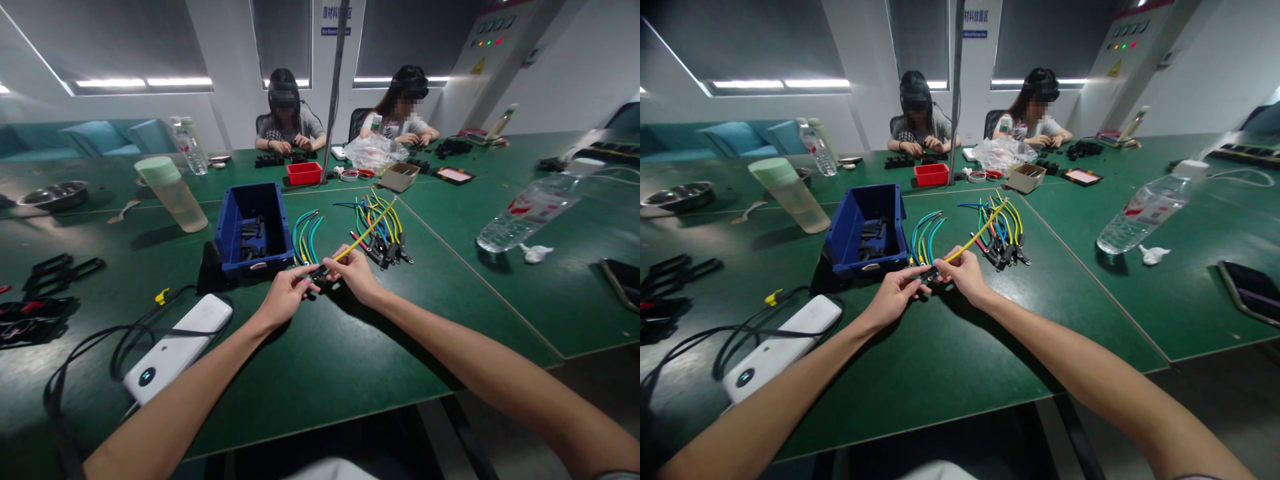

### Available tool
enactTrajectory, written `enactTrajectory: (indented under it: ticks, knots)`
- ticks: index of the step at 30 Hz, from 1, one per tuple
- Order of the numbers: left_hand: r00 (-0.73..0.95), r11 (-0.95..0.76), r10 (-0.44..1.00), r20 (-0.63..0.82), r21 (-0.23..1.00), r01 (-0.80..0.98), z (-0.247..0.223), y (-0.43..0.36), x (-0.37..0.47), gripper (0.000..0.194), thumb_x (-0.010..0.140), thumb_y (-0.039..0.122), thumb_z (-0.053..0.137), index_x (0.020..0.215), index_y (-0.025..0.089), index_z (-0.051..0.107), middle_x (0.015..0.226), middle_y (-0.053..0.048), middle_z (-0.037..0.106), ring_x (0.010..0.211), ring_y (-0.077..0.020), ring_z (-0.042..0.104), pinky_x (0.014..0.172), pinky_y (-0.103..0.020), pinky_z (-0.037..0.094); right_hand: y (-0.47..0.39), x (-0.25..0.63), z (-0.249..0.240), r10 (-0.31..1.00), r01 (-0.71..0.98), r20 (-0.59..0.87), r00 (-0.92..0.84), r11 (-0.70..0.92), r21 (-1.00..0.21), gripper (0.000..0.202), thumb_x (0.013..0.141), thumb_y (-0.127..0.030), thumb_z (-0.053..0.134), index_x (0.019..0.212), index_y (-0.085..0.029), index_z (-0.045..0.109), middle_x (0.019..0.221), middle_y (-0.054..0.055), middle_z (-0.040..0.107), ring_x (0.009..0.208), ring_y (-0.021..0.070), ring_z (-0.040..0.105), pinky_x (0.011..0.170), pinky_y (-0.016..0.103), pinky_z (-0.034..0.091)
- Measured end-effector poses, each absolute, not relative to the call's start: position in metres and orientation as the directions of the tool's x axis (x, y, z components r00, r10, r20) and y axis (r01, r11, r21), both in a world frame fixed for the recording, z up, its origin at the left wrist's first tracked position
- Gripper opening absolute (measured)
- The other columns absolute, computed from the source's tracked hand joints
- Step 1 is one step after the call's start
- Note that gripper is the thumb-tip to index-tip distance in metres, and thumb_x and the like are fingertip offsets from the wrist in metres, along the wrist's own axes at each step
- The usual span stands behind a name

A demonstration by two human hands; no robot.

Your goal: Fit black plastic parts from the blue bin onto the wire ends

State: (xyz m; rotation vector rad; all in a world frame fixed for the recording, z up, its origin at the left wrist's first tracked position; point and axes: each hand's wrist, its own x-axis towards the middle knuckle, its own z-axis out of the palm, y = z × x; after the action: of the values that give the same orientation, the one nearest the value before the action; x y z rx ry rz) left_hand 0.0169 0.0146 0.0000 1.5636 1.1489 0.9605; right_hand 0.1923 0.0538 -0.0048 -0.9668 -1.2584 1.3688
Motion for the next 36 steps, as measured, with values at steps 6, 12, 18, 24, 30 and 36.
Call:
enactTrajectory:
  ticks: [6,12,18,24,30,36]
  knots:
    - [0.265,-0.129,0.962,0.061,0.96,0.247,-0.001,0.015,0.017,0.041,0.086,0.022,0.048,0.124,0.015,0.059,0.081,-0.009,0.073,0.071,-0.0172,0.067,0.061,-0.026,0.046,0.054,0.192,-0.004,0.98,-0.14,0.066,-0.188,0.04,-0.989,0.039,0.065,-0.041,0.077,0.074,-0.019,0.047,0.054,-0.004,0.059,0.048,0.0126,0.06,0.045,0.021,0.044]
    - [0.28,-0.143,0.958,0.065,0.953,0.266,-0.007,0.016,0.015,0.042,0.086,0.021,0.047,0.127,0.016,0.057,0.083,-0.009,0.073,0.071,-0.0172,0.067,0.062,-0.026,0.046,0.054,0.192,-0.004,0.977,-0.159,0.066,-0.202,0.034,-0.987,0.039,0.064,-0.041,0.078,0.074,-0.019,0.046,0.056,-0.004,0.06,0.048,0.012,0.06,0.046,0.022,0.045]
    - [0.29,-0.147,0.954,0.071,0.957,0.249,-0.004,0.015,0.016,0.042,0.085,0.019,0.047,0.126,0.015,0.057,0.082,-0.008,0.073,0.072,-0.0167,0.067,0.062,-0.026,0.045,0.056,0.193,-0.008,0.976,-0.142,0.084,-0.201,0.056,-0.988,0.038,0.065,-0.04,0.077,0.073,-0.019,0.047,0.054,-0.004,0.059,0.048,0.0124,0.06,0.046,0.021,0.044]
    - [0.283,-0.119,0.958,0.045,0.961,0.25,-0.002,0.014,0.016,0.043,0.085,0.025,0.051,0.127,0.013,0.057,0.084,-0.009,0.073,0.074,-0.0176,0.066,0.064,-0.027,0.046,0.057,0.193,-0.009,0.971,-0.172,0.103,-0.218,0.066,-0.983,0.037,0.065,-0.04,0.077,0.073,-0.018,0.048,0.054,-0.004,0.059,0.047,0.0104,0.059,0.045,0.02,0.044]
    - [0.256,-0.096,0.966,0.036,0.969,0.226,0.002,0.014,0.018,0.044,0.084,0.03,0.053,0.124,0.012,0.058,0.084,-0.009,0.073,0.074,-0.0183,0.067,0.063,-0.028,0.048,0.058,0.191,-0.007,0.973,-0.175,0.099,-0.207,0.063,-0.983,0.041,0.062,-0.043,0.078,0.073,-0.019,0.047,0.054,-0.005,0.059,0.047,0.0104,0.06,0.045,0.019,0.045]
    - [0.21,-0.065,0.978,0.014,0.97,0.236,0.006,0.012,0.021,0.047,0.081,0.034,0.058,0.122,0.011,0.06,0.079,-0.009,0.073,0.068,-0.0177,0.067,0.062,-0.028,0.048,0.059,0.193,-0.009,0.965,-0.158,0.108,-0.239,0.071,-0.985,0.04,0.064,-0.046,0.076,0.073,-0.018,0.048,0.054,-0.004,0.059,0.047,0.0106,0.06,0.046,0.02,0.047]
